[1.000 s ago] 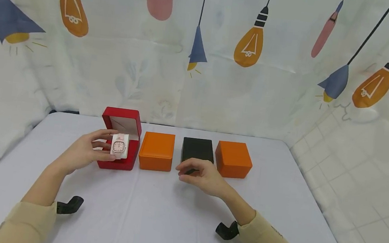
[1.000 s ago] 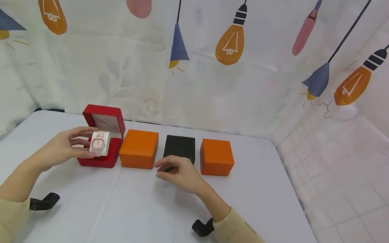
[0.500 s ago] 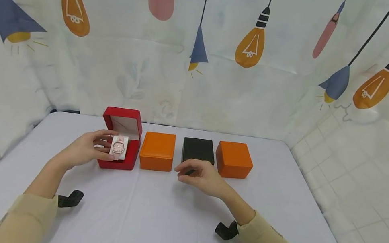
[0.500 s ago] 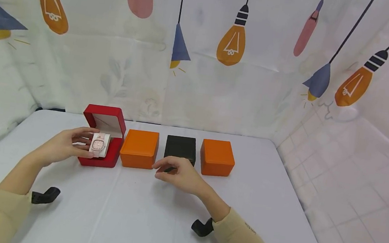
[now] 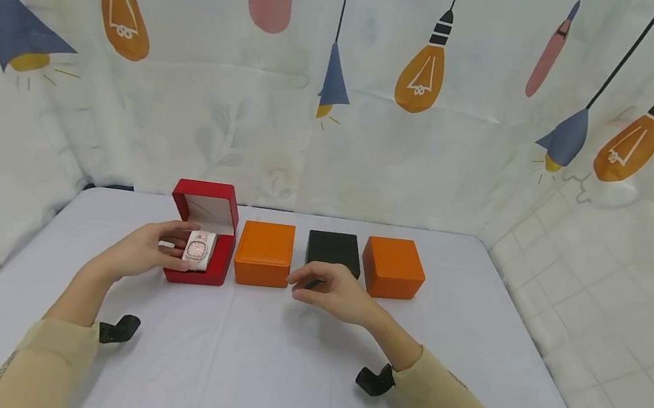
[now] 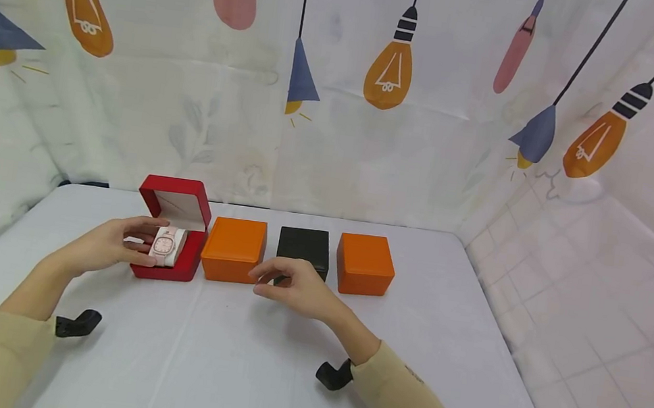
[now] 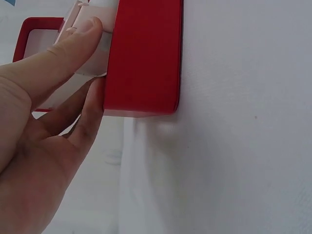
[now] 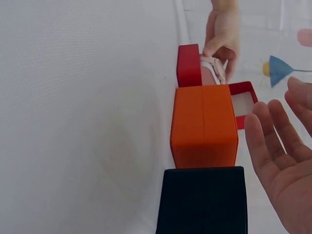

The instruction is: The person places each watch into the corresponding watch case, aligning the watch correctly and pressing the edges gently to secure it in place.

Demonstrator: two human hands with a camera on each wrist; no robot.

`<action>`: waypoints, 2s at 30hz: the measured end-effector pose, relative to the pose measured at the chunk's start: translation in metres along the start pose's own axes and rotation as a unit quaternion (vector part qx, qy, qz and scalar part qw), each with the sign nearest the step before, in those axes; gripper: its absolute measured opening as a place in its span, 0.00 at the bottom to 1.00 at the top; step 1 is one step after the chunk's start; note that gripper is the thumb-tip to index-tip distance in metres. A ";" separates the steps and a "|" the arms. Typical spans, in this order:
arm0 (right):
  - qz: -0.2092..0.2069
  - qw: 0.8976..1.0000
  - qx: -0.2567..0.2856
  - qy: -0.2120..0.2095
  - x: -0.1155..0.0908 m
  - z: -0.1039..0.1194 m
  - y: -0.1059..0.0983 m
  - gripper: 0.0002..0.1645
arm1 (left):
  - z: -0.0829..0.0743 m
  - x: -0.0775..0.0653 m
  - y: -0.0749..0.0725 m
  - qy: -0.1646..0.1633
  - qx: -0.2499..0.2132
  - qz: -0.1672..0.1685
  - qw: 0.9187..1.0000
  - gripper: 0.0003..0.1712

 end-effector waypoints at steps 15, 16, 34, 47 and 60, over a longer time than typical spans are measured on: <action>0.002 0.999 0.003 0.033 0.011 -0.003 0.002 0.16 | 0.008 0.002 0.004 0.018 0.074 -0.025 0.997 0.38; 0.002 0.999 0.003 0.035 0.012 -0.003 0.002 0.16 | 0.009 0.002 0.004 0.017 0.076 -0.024 0.997 0.39; 0.006 0.999 0.007 0.033 0.031 -0.005 -0.006 0.16 | 0.020 -0.011 -0.007 0.008 0.044 -0.030 0.999 0.35; 0.003 0.999 -0.037 0.029 0.073 -0.001 -0.011 0.19 | 0.014 -0.004 -0.046 -0.069 0.012 -0.204 0.976 0.36; -0.057 0.997 -0.045 0.002 0.122 0.023 -0.005 0.25 | -0.004 0.015 -0.057 -0.100 -0.067 -0.251 0.960 0.42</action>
Point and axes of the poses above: each hand's wrist, its own x-axis towards the middle knuckle, its own y-axis out of the palm, z = x × y, the point moved 6 cm from there along x, towards the middle knuckle, and after that the axes turned 14 degrees about x, right-handed, at the moved point
